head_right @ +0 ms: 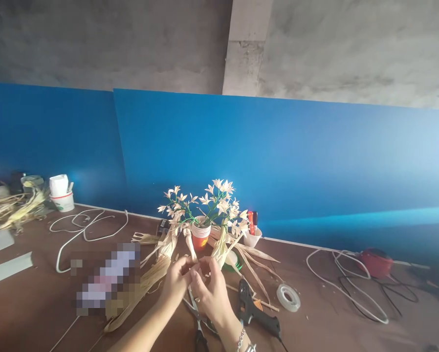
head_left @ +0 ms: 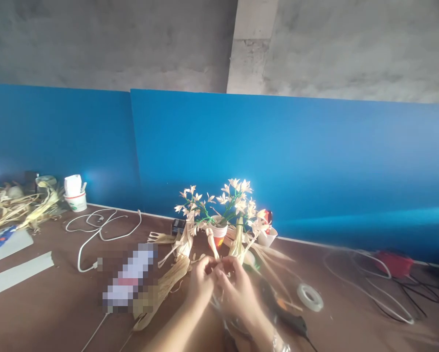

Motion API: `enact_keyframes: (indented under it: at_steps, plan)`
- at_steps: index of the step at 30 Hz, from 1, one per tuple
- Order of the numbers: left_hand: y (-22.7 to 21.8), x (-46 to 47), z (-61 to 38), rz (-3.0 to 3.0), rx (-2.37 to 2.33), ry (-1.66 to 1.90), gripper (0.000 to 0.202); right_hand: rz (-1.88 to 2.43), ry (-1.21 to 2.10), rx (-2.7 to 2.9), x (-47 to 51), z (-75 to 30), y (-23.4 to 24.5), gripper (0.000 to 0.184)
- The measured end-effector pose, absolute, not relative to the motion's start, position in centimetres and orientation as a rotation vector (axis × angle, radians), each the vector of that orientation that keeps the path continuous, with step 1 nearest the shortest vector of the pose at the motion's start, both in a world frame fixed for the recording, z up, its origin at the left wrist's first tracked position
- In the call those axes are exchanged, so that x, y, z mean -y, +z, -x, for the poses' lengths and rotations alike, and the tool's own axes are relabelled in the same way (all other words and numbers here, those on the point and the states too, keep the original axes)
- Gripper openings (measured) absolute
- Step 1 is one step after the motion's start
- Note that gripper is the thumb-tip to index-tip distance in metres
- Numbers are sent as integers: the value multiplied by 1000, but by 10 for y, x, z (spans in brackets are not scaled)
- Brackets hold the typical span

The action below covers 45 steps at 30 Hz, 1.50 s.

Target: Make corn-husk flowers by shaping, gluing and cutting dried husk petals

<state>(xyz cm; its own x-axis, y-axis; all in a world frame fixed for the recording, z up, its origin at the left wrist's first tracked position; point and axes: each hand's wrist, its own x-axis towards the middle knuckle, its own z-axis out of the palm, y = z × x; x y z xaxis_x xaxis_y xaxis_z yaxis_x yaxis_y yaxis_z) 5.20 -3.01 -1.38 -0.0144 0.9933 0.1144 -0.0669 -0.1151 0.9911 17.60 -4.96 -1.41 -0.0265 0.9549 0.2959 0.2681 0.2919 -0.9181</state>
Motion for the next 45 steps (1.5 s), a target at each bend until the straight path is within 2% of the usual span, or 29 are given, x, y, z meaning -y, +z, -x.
enact_keyframes:
  at_steps: [4, 8, 10, 12, 13, 16, 20, 24, 27, 29, 32, 35, 38, 40, 41, 45]
  plan:
    - [-23, 24, -53, -1049, -1019, 1360, 20, 1145, 1013, 1457, 47, -174, -21, 27]
    - [-22, 24, -48, -1225, -1023, 1372, 23, 1235, 1035, 1430, 49, -177, -16, 28]
    - [-14, 21, -33, -1402, -1131, 1503, 18, 1295, 985, 1424, 49, -181, -15, 31]
    - [-6, 14, -10, -1579, -1435, 1738, 14, 1358, 862, 1479, 46, -187, -16, 32]
    - [-3, 10, 3, -1710, -1628, 1740, 13, 1394, 780, 1531, 45, -191, -17, 31]
    - [-4, -4, 38, -1857, -2230, 1371, 19, 1543, 563, 1645, 40, -204, -19, 26]
    - [-25, -14, 53, -1943, -2405, 930, 23, 1754, 445, 1737, 40, -217, -16, 27]
    - [-34, -16, 47, -1895, -2384, 905, 23, 1871, 420, 1794, 43, -218, -17, 30]
    - [-24, -15, 45, -1843, -2426, 1079, 21, 1888, 356, 1809, 44, -215, -19, 28]
    - [-14, -14, 44, -1796, -2308, 1373, 22, 1840, 272, 1776, 45, -211, -18, 27]
    - [-2, -6, 29, -1588, -1715, 1744, 19, 1639, 332, 1678, 48, -203, -11, 24]
    - [1, 8, -3, -1180, -1246, 1628, 29, 1417, 660, 1564, 53, -192, -5, 27]
    - [-2, 23, -36, -990, -994, 1523, 53, 1272, 929, 1473, 58, -183, -5, 33]
    - [-4, 31, -50, -943, -893, 1473, 67, 1196, 986, 1425, 58, -179, -8, 29]
    - [-5, 33, -54, -953, -868, 1423, 65, 1171, 998, 1402, 58, -178, -10, 27]
    - [-8, 36, -55, -1034, -919, 1259, 24, 1200, 1077, 1300, 55, -180, -12, 28]
